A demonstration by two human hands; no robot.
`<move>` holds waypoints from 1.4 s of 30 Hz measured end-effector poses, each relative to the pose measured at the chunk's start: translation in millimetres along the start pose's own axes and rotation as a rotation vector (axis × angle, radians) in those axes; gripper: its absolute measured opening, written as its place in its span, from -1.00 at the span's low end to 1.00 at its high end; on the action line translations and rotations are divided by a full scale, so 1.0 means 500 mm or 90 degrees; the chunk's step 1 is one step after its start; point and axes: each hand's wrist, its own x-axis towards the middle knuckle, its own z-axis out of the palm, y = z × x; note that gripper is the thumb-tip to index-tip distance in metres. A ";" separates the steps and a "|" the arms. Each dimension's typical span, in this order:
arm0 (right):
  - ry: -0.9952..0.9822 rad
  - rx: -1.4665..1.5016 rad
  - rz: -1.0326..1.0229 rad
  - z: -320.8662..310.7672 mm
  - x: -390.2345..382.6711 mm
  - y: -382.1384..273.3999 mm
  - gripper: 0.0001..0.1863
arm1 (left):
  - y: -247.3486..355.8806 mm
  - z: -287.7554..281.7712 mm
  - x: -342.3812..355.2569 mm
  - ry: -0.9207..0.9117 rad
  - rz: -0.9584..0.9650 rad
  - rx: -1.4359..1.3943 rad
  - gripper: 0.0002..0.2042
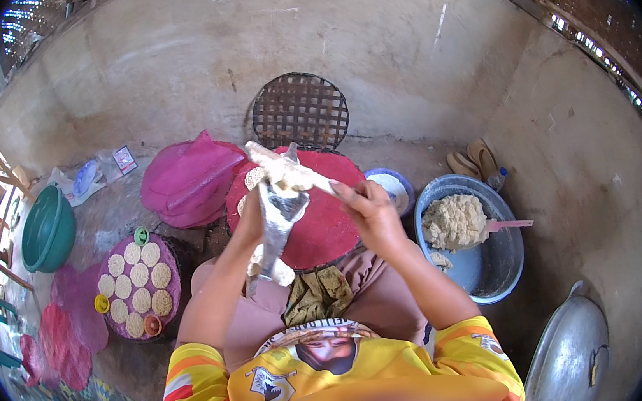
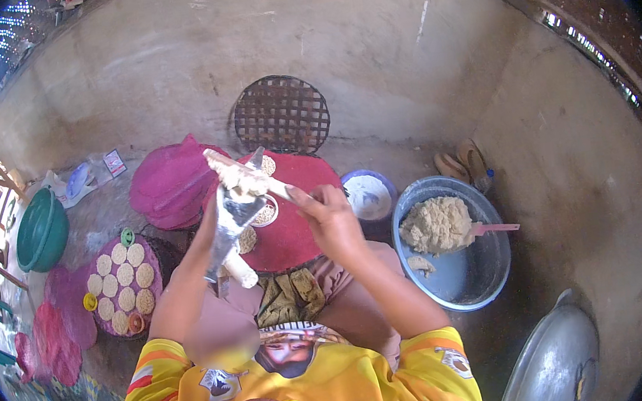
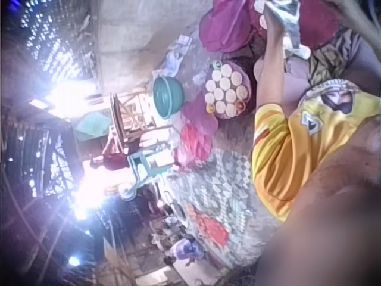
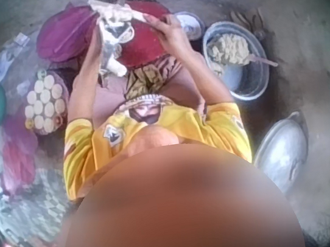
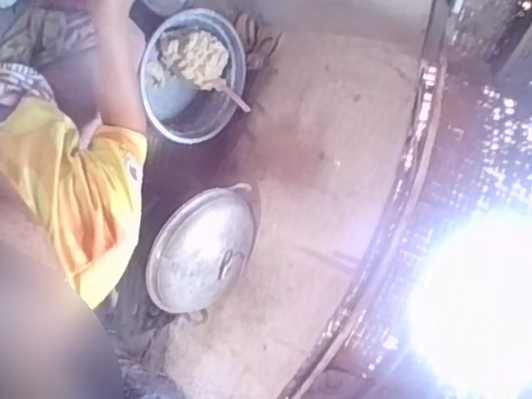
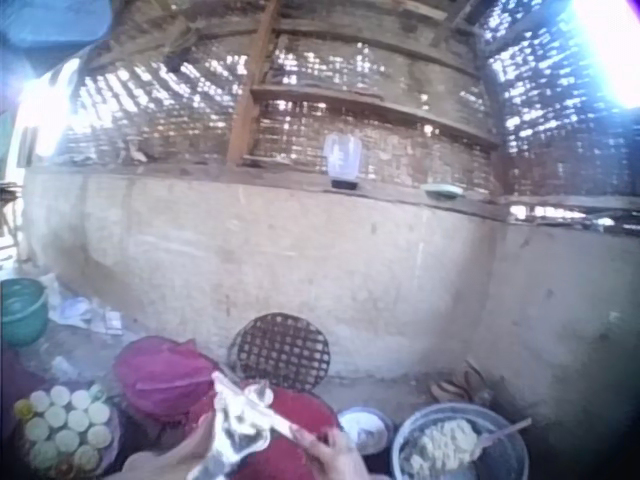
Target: The person scoops dough from a metal bowl, places it into a handheld press, and presses it onto a mat to form round snacks. They repeat this process, arranging the finished snacks on a purple mat.
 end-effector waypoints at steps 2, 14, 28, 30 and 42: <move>0.051 -0.105 -0.040 0.042 -0.003 -0.003 -0.53 | -0.017 0.003 -0.002 0.042 -0.035 0.019 -0.64; -0.220 -0.352 -0.112 -0.142 0.048 -0.078 -0.61 | -0.024 -0.087 0.012 -0.044 -0.016 0.073 -0.75; -0.338 -0.367 -0.187 -0.183 0.102 -0.112 -0.67 | -0.023 -0.086 0.014 0.210 0.166 0.615 -0.69; -0.241 -0.323 -0.093 -0.207 0.095 -0.081 -0.70 | 0.004 -0.130 0.036 0.214 0.173 0.514 -0.63; -0.010 0.082 0.001 0.022 -0.054 -0.007 -0.67 | 0.019 -0.062 0.024 0.173 0.252 0.608 -0.61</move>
